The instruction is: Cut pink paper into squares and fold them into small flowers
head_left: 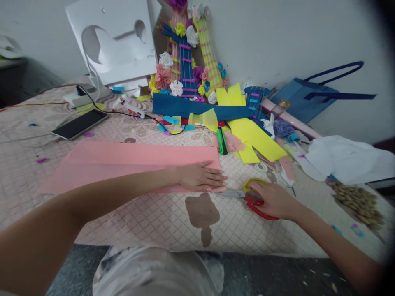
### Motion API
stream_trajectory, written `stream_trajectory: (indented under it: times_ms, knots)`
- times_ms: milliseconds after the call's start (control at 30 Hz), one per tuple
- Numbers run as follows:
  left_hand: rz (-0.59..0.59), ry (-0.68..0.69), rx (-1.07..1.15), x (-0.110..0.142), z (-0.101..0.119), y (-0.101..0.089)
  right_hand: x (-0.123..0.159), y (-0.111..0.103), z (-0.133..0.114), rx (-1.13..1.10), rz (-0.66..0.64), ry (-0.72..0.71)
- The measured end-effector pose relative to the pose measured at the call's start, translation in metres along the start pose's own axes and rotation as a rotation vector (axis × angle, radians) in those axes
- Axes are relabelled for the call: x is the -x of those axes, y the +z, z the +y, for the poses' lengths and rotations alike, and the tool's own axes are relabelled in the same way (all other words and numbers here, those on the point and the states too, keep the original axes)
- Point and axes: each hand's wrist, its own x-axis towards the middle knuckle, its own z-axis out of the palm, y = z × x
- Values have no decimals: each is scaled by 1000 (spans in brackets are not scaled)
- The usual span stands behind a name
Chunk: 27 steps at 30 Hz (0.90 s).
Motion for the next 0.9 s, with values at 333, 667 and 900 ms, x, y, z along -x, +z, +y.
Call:
stream_trajectory:
  times_ms: [333,667,900]
  knots:
    - [-29,-17,0,1,1,-1,-1,-1,1,51,-42,-27]
    - [-43,-39,17,0,2,-1,4,0,4,65,5,-12]
    - [-26,-20,4,1,2,0,-1,0,-3,49,0,-17]
